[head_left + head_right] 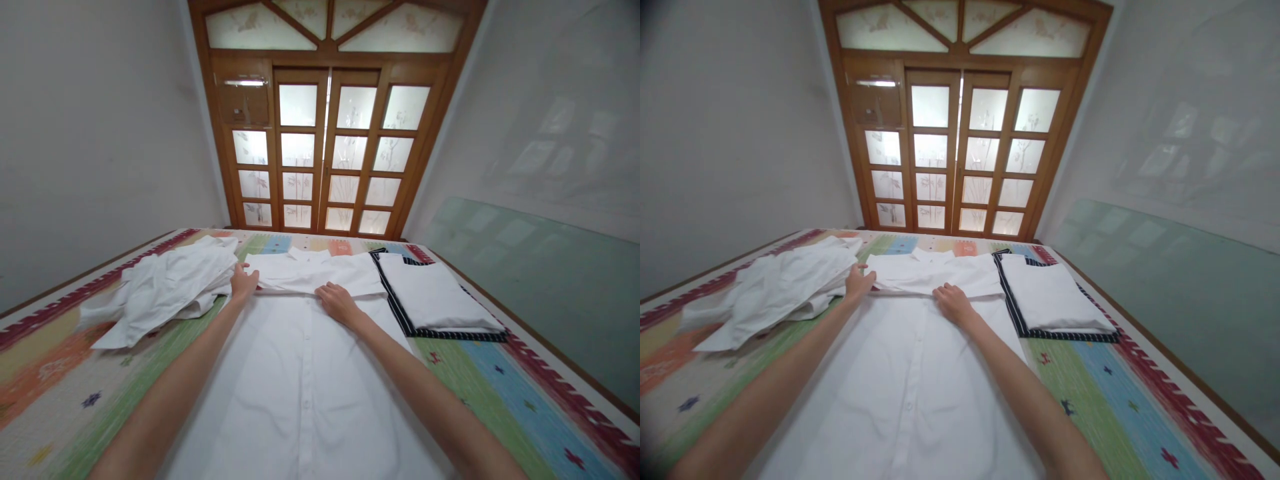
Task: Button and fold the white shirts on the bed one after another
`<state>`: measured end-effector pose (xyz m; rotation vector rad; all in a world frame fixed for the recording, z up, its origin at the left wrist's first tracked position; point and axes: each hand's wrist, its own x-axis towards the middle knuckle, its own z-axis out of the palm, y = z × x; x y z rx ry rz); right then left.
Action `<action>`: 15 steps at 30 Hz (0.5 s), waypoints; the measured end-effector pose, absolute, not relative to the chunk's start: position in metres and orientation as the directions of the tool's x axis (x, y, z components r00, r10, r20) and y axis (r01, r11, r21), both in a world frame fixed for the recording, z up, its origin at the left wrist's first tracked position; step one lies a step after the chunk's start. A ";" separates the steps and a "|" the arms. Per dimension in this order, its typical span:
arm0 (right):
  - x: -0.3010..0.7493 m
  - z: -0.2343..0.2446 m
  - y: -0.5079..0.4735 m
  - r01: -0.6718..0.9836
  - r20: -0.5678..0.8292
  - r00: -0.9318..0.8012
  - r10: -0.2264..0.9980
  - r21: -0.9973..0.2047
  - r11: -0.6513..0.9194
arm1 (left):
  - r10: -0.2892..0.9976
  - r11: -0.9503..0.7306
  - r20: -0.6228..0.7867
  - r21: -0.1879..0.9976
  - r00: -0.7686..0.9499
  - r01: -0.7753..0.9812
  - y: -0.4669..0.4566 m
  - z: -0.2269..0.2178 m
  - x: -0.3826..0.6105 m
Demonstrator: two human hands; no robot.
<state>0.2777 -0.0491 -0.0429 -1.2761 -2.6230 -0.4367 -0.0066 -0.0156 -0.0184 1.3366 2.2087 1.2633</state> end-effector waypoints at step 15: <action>0.378 -0.029 -0.038 0.941 0.230 -0.144 0.963 0.333 0.061 | 0.938 0.169 0.082 0.739 -0.336 0.653 0.004 -0.025 -0.024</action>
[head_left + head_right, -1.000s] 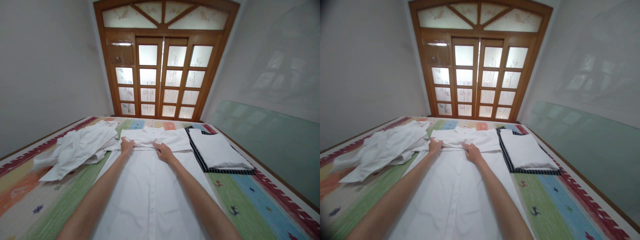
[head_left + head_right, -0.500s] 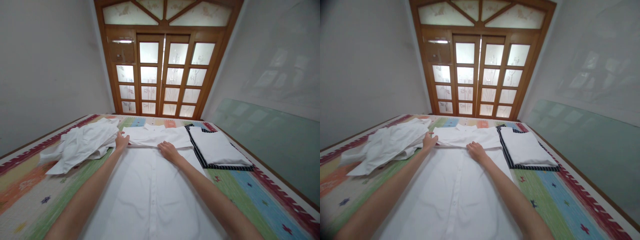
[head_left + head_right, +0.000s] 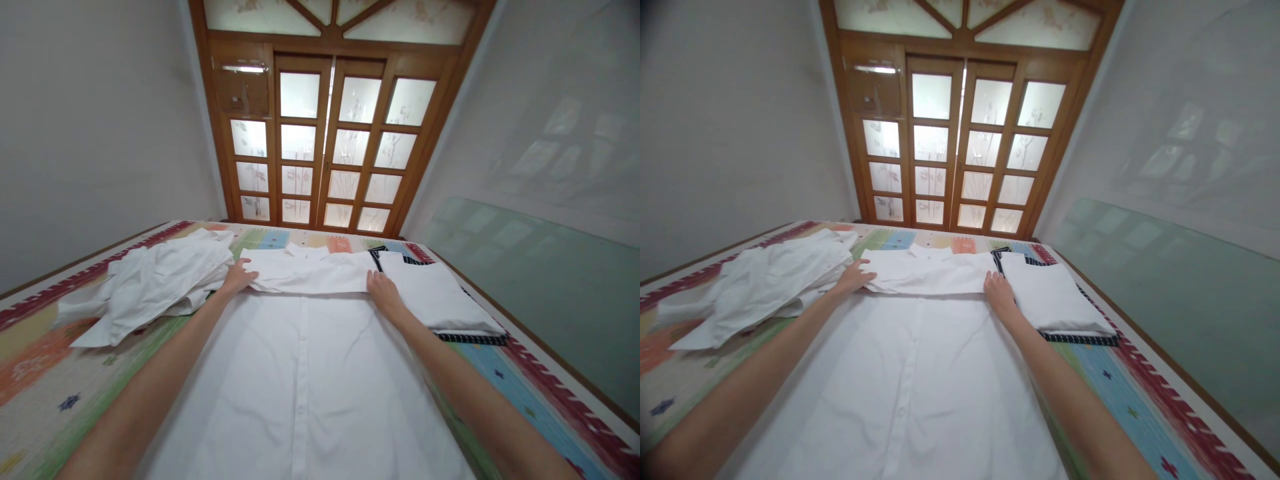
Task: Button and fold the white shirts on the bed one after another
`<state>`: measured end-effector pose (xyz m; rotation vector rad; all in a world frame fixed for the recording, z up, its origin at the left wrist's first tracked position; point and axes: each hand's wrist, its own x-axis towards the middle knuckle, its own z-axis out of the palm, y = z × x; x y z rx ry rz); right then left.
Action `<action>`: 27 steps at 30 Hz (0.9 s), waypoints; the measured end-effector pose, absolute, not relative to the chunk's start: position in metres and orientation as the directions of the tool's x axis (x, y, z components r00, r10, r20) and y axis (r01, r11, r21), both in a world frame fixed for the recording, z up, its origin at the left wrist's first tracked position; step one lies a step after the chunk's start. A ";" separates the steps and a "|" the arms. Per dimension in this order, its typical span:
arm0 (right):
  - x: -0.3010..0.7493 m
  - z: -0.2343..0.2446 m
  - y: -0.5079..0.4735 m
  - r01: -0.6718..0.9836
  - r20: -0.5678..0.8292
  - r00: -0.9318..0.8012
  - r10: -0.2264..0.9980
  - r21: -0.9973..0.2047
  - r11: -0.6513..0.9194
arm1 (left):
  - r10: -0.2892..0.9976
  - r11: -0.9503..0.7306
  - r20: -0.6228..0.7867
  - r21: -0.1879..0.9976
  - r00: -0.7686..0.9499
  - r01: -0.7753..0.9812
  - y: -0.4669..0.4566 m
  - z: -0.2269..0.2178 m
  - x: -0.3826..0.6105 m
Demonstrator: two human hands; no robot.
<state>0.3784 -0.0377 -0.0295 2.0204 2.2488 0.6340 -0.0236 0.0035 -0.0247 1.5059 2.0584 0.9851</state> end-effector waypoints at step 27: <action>0.411 0.016 0.057 0.986 0.081 -0.155 0.985 -0.050 0.160 | 0.799 0.071 0.271 0.844 -0.537 0.531 -0.003 -0.050 -0.023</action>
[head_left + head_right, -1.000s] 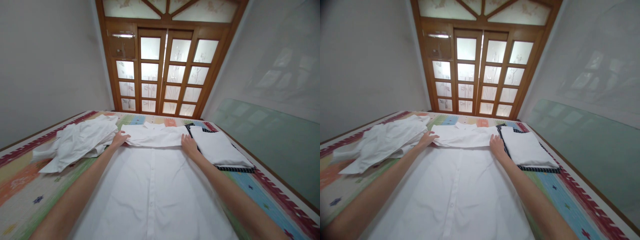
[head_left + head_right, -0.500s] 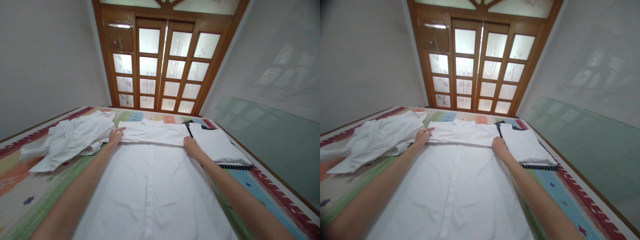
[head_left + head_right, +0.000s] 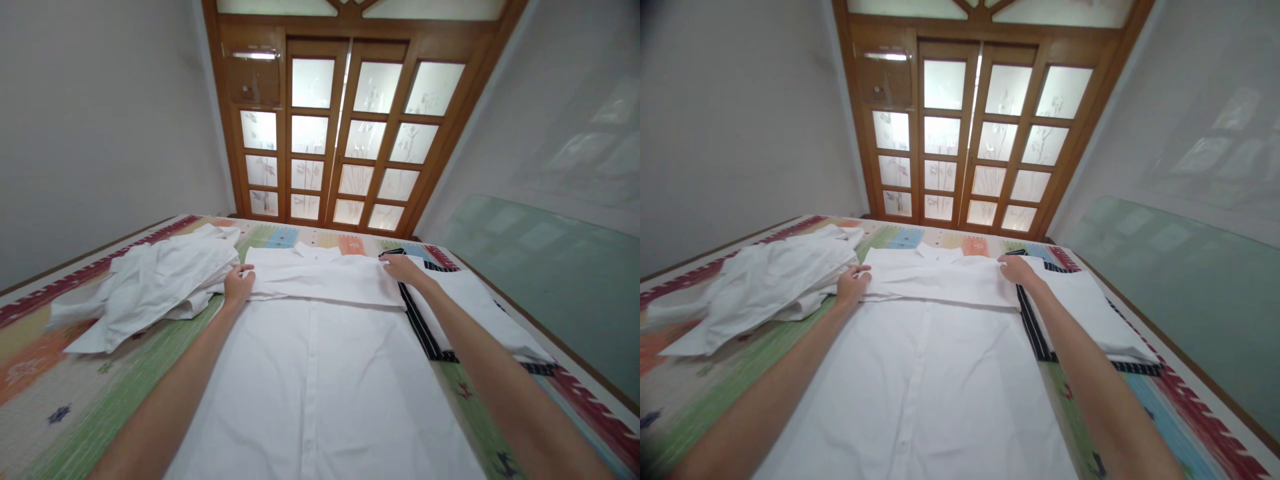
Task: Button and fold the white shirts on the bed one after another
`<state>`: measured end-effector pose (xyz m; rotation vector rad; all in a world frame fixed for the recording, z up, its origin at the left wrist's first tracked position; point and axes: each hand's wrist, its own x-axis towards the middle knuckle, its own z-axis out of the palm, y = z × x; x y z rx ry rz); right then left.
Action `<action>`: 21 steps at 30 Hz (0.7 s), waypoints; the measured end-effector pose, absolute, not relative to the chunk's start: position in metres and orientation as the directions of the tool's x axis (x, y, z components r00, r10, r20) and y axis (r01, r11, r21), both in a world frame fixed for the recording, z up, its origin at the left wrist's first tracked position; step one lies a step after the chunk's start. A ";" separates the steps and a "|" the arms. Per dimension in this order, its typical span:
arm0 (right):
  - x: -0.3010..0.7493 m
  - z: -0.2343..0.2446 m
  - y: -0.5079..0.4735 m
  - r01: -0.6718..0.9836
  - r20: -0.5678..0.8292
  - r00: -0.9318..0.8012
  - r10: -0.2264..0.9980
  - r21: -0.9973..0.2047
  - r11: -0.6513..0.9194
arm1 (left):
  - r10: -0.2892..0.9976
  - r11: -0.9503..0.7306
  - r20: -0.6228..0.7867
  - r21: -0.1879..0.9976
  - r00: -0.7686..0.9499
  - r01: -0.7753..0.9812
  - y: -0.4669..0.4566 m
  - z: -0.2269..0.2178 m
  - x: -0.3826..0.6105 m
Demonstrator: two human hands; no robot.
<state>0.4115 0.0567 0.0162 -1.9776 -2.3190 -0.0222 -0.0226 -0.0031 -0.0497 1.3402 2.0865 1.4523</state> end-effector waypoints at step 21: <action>0.350 -0.047 0.063 0.994 0.370 0.104 0.923 -0.075 -0.082 | 0.783 0.021 0.468 0.639 -0.410 0.769 -0.003 -0.060 -0.022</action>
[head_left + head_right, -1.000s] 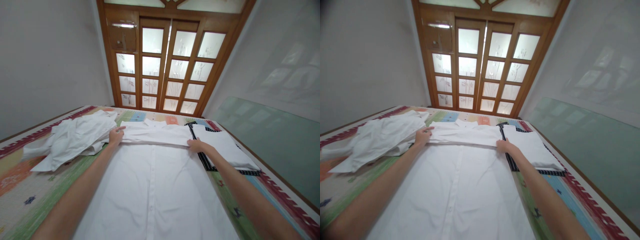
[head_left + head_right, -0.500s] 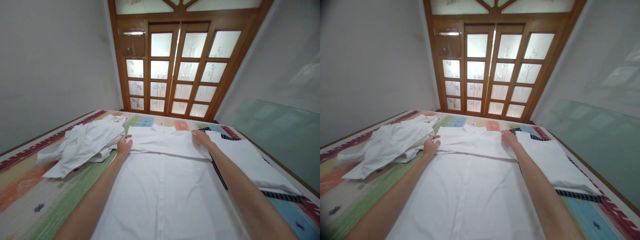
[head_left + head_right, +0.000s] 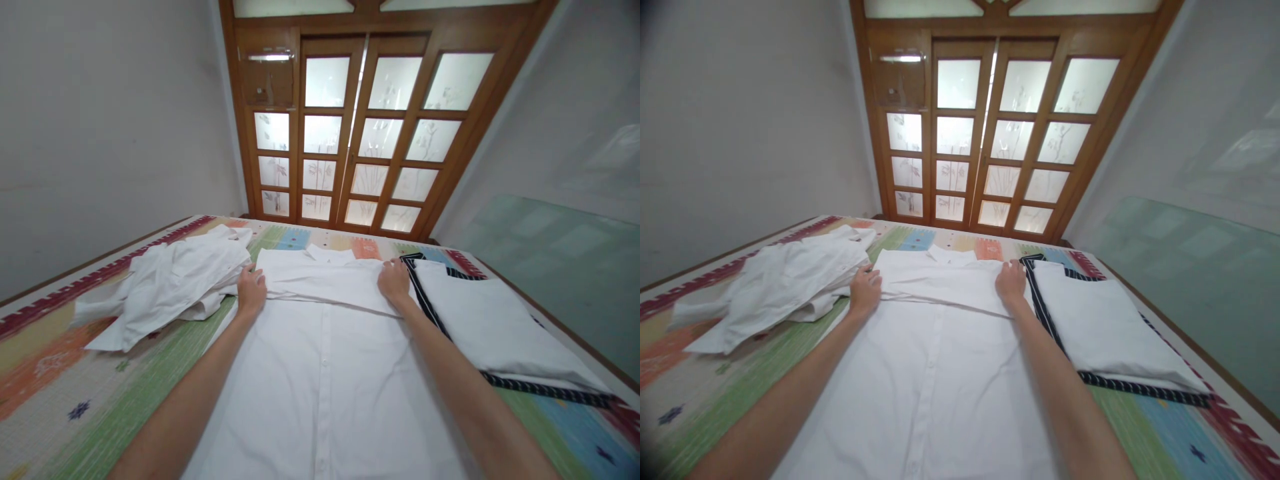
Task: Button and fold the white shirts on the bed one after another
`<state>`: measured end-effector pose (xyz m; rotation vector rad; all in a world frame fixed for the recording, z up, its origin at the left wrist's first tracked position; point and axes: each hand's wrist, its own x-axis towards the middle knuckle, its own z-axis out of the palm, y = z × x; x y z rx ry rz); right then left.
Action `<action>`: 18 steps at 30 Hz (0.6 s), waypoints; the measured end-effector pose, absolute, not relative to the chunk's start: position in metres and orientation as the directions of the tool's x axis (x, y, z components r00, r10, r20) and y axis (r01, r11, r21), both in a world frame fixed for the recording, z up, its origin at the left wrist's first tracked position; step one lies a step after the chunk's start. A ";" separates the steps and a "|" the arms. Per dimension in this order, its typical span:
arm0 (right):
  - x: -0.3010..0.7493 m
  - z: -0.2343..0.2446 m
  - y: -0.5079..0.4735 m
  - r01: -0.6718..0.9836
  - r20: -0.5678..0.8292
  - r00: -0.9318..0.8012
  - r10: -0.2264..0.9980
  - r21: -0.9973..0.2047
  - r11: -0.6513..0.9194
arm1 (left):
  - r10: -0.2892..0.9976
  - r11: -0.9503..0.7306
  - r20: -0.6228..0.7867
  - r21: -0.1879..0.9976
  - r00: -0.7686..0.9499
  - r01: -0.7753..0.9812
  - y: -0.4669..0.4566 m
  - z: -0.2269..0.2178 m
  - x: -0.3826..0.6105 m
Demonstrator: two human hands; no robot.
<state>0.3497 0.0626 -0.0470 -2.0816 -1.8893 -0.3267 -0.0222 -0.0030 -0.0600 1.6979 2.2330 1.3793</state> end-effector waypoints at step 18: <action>0.344 -0.070 0.001 0.966 0.080 0.230 0.970 -0.136 -0.218 | 0.955 -0.183 0.282 0.310 0.093 0.933 -0.012 -0.061 -0.006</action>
